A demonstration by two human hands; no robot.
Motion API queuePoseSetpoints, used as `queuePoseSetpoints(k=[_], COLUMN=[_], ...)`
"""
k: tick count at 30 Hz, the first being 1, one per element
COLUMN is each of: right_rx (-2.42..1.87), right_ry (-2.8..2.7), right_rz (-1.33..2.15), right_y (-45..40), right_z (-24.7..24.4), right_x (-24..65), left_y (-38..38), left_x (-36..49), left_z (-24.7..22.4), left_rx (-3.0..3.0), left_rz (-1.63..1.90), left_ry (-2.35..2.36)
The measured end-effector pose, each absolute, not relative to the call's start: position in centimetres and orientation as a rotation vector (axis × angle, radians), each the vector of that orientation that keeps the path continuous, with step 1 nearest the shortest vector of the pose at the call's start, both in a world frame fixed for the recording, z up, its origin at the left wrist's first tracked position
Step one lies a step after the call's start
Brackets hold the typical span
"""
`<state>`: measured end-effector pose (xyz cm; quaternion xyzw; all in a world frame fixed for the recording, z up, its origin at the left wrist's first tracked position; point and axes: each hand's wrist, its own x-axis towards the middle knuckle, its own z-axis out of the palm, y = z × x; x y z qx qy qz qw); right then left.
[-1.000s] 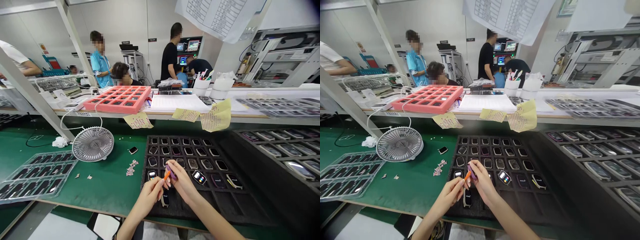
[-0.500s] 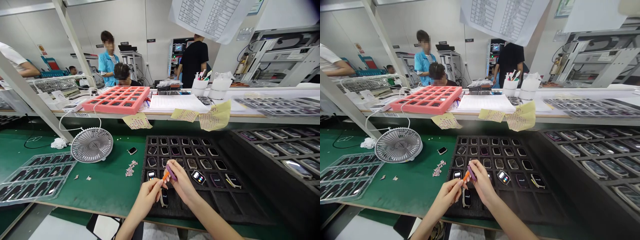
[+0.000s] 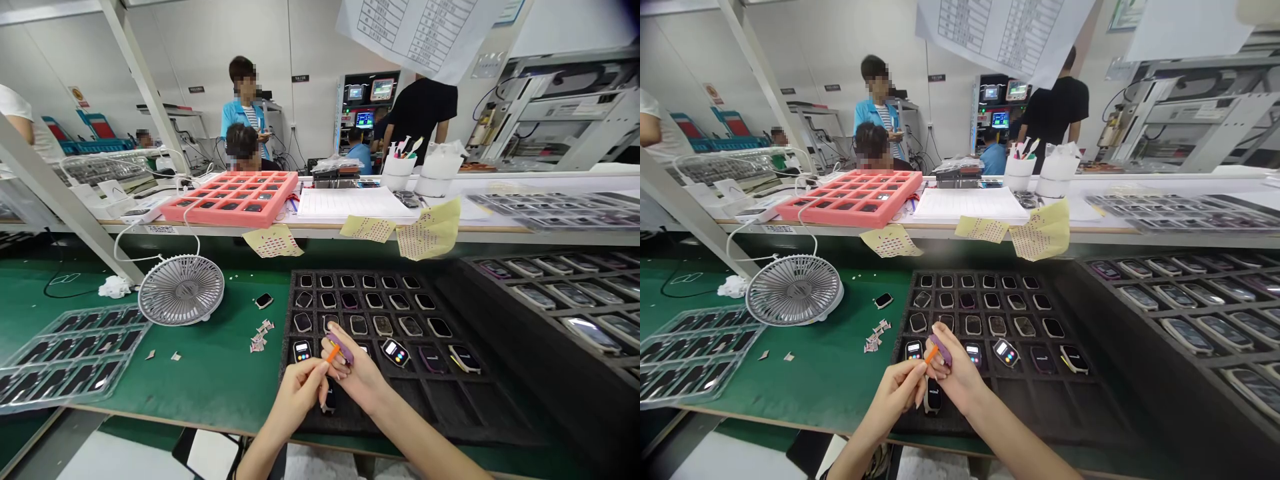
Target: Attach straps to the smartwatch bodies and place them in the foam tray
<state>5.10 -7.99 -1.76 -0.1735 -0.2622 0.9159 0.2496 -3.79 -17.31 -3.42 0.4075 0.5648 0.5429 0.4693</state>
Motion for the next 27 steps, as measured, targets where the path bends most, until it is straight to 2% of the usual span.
queuePoseSetpoints(k=[8, 12, 15, 18, 22, 27], right_rx=[-0.73, -0.772, -0.821, -0.897, -1.007, -1.0], right_ry=[-0.89, -1.114, -1.259, -1.631, -2.189, -2.275], right_rz=[2.237, 2.092, 1.851, 1.486, 1.132, 0.935], right_y=[-8.9, -9.3, -7.8, -6.1, -5.9, -6.2], right_z=[-2.9, -3.3, -3.8, -4.7, -5.7, -5.6], right_x=[4.7, 5.0, 5.8, 6.5, 6.3, 6.8], left_y=[-16.2, -16.2, -17.0, -18.1, -19.1, -19.6], left_x=[-4.2, -4.6, -6.3, -9.1, -12.0, -14.0], left_z=[-3.1, -3.4, -3.7, -4.0, -4.9, -6.5], left_rx=[0.916, 0.865, 0.725, 0.71, 0.914, 0.974], left_rz=[1.513, 1.489, 1.518, 1.551, 1.38, 1.117], left_ry=[1.446, 1.495, 1.575, 1.772, 2.131, 2.485])
